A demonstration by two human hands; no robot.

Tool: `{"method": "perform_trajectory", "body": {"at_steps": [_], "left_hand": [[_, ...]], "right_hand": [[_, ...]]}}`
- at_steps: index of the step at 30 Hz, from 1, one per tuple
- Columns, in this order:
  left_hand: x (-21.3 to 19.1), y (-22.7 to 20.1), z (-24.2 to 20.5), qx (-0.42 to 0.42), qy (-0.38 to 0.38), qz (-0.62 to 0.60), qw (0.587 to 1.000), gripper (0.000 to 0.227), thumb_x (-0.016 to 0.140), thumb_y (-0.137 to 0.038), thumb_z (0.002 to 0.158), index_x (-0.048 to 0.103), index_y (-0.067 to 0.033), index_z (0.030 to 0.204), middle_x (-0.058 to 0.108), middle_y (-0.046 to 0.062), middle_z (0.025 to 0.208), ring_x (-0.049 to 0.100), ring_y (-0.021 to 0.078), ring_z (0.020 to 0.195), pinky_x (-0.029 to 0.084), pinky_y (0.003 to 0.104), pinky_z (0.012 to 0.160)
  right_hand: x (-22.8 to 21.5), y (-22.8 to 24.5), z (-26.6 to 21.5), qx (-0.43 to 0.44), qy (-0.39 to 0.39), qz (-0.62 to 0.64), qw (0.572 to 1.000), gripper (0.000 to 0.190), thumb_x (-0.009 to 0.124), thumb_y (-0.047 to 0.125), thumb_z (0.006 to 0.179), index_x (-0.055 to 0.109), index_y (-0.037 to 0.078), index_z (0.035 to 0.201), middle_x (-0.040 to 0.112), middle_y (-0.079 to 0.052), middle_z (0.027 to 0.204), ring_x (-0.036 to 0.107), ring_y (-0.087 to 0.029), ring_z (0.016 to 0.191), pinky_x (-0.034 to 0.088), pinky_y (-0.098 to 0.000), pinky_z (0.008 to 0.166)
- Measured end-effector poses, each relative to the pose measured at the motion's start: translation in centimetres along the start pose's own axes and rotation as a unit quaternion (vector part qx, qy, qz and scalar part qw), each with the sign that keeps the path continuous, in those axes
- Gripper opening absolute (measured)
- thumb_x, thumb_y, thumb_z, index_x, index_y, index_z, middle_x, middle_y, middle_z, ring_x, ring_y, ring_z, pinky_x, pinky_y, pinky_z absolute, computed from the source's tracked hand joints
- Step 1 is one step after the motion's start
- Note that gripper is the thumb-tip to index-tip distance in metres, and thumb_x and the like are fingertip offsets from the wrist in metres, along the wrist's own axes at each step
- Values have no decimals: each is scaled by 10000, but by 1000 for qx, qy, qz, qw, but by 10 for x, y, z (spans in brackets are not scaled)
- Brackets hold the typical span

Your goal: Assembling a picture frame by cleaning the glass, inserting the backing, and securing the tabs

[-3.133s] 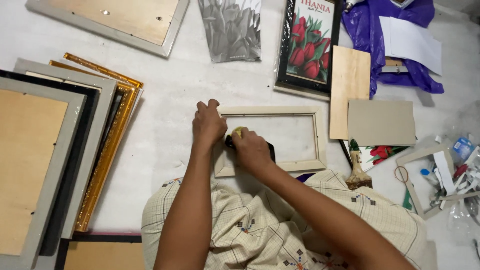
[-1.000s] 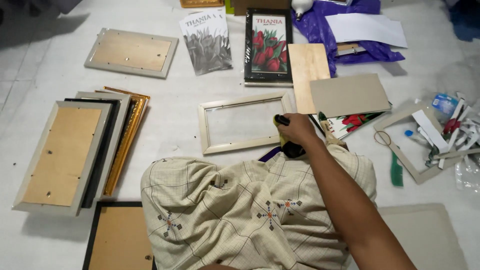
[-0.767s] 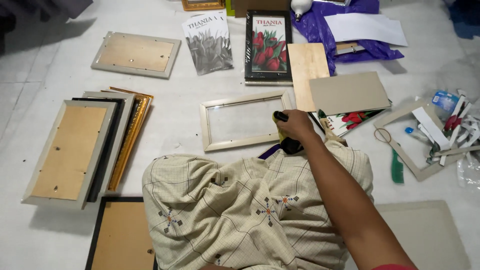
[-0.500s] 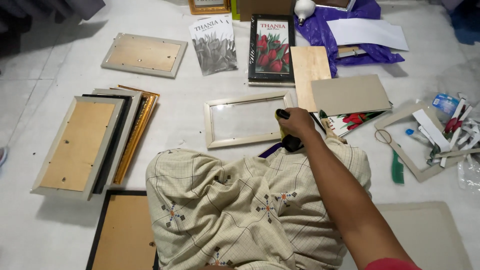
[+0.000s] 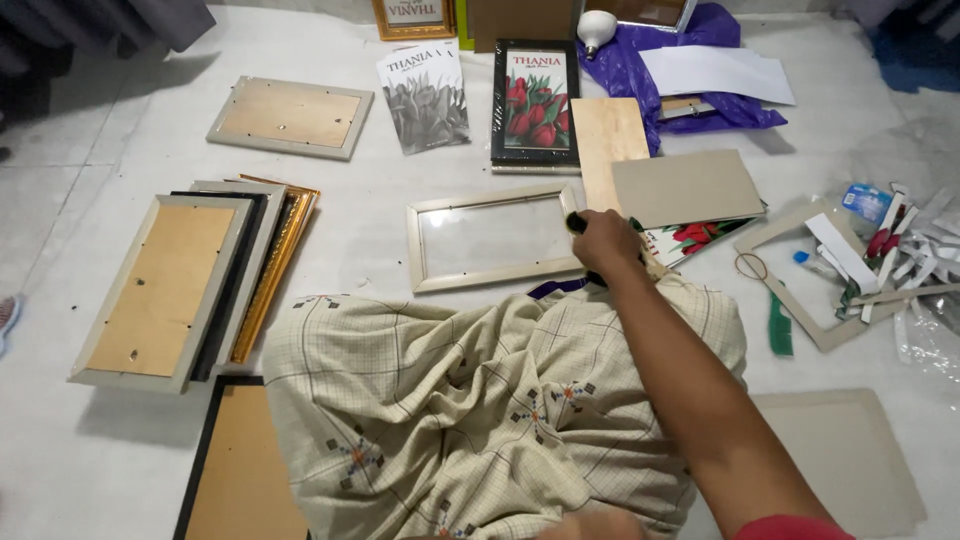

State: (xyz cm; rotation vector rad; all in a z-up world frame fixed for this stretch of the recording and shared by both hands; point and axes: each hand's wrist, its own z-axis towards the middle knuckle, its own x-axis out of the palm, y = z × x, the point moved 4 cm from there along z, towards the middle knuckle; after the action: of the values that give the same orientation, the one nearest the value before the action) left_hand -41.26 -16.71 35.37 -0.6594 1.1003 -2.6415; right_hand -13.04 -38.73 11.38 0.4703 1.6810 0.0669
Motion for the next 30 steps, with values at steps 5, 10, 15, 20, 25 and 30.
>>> {"method": "perform_trajectory", "body": {"at_steps": [5, 10, 15, 20, 25, 30], "left_hand": [[-45, 6, 12, 8, 0, 10, 1000, 829, 345, -890, 1009, 520, -139, 706, 569, 10, 704, 584, 191, 643, 602, 446, 977], [-166, 89, -14, -273, -71, 360, 889, 318, 700, -337, 883, 662, -26, 938, 646, 212, 629, 680, 436, 660, 482, 518, 609], [-274, 121, -13, -409, 17, 534, 739, 391, 643, -380, 924, 603, -63, 1150, 741, 200, 861, 718, 435, 867, 544, 558, 740], [-360, 187, -36, -434, 21, 615, 658, 451, 658, -326, 902, 574, -103, 1285, 731, 129, 1074, 721, 351, 1018, 585, 470, 817], [-378, 237, -55, -493, 12, 565, 662, 647, 691, -288, 886, 467, -73, 1453, 603, 240, 1275, 612, 444, 1218, 566, 556, 936], [-366, 212, -33, -527, 12, 500, 687, 585, 613, -315, 935, 472, -76, 1450, 615, 263, 1268, 651, 456, 1166, 570, 555, 906]], "right_hand": [[-31, -5, -8, 14, -46, -100, 994, 404, 603, 111, 870, 729, 269, 1220, 642, -160, 1143, 579, -368, 1033, 436, -530, 910], [3, -48, 44, 38, 122, -230, 965, 351, 584, 158, 874, 810, 192, 1141, 764, -174, 1135, 674, -429, 1139, 296, -639, 1041], [-25, -14, 27, 64, 255, -222, 939, 519, 529, 271, 889, 684, 112, 1358, 657, -220, 1391, 562, -468, 1325, 365, -651, 1079], [11, -76, 95, 86, 172, -115, 975, 416, 674, 301, 885, 775, 36, 1189, 754, -249, 1128, 696, -467, 1108, 546, -637, 863], [-8, -80, 114, 169, 76, -42, 982, 463, 622, 340, 938, 707, 4, 1246, 726, -259, 1131, 689, -464, 1087, 540, -639, 850], [-6, -76, 129, 206, 65, -42, 975, 608, 660, 387, 929, 577, -45, 1349, 623, -301, 1271, 594, -499, 1212, 462, -683, 946]]}}
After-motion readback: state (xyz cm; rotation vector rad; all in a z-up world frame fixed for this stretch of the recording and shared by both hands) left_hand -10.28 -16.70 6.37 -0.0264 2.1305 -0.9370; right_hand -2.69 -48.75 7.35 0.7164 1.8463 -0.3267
